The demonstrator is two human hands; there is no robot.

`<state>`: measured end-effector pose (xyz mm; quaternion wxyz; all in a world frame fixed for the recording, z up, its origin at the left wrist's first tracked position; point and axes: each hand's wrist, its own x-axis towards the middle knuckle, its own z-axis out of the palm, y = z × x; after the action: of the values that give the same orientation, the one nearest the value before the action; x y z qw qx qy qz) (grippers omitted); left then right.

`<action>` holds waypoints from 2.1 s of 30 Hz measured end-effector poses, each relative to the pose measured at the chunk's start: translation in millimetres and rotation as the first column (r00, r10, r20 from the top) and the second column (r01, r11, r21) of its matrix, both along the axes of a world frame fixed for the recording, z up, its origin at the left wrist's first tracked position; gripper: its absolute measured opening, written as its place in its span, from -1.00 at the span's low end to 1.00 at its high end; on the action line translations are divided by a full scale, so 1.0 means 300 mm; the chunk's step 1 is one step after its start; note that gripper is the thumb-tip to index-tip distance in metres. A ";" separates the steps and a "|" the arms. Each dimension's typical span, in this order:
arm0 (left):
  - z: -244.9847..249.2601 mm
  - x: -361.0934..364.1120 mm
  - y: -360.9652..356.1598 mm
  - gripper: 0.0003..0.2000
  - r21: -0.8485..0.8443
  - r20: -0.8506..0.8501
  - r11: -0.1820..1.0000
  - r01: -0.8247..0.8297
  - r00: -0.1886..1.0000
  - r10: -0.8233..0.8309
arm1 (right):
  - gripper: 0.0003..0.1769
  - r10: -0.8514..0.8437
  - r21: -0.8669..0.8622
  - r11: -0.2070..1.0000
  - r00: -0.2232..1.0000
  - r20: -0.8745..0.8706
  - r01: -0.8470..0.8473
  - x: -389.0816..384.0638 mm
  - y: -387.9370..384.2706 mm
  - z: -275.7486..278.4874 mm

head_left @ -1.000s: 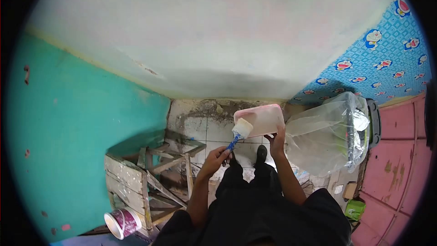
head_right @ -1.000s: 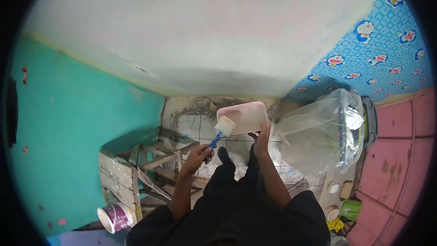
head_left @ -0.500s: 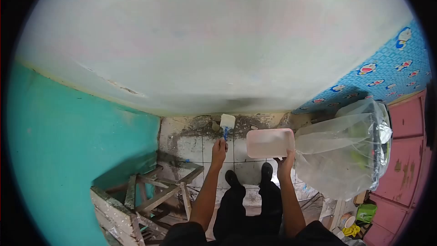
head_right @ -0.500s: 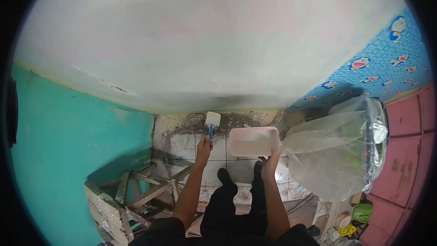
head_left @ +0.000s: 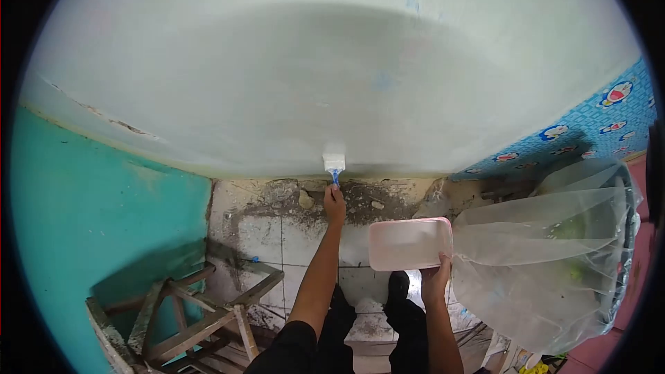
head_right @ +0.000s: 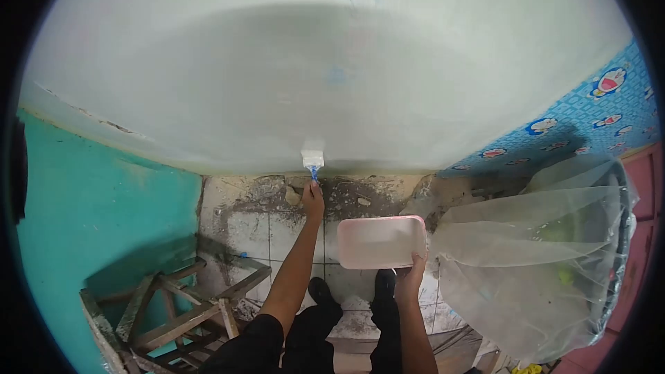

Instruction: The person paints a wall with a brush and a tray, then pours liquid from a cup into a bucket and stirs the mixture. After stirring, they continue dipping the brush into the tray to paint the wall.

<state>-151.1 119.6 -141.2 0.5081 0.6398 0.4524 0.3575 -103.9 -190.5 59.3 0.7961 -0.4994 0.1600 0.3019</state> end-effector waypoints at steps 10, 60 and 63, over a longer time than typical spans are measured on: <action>-0.354 -0.006 0.035 -0.63 -0.491 -0.160 0.871 -0.017 0.985 -0.071 | -0.41 -0.029 -0.042 0.999 0.996 -0.080 0.026 -0.021 -0.051 -0.103; -0.110 0.049 0.047 -0.57 -0.435 -0.161 0.898 -0.074 0.987 0.003 | -0.46 -0.103 -0.023 0.995 0.991 -0.086 0.102 -0.019 -0.003 0.031; 0.231 0.016 0.075 -0.58 -0.347 -0.122 0.933 -0.098 0.991 0.059 | -0.44 -0.075 -0.042 0.997 0.994 -0.082 0.072 -0.033 -0.015 0.082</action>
<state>-146.3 142.1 -72.0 0.5742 0.5384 0.5617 0.2549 -113.9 -194.8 83.9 0.7896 -0.4953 0.2174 0.2898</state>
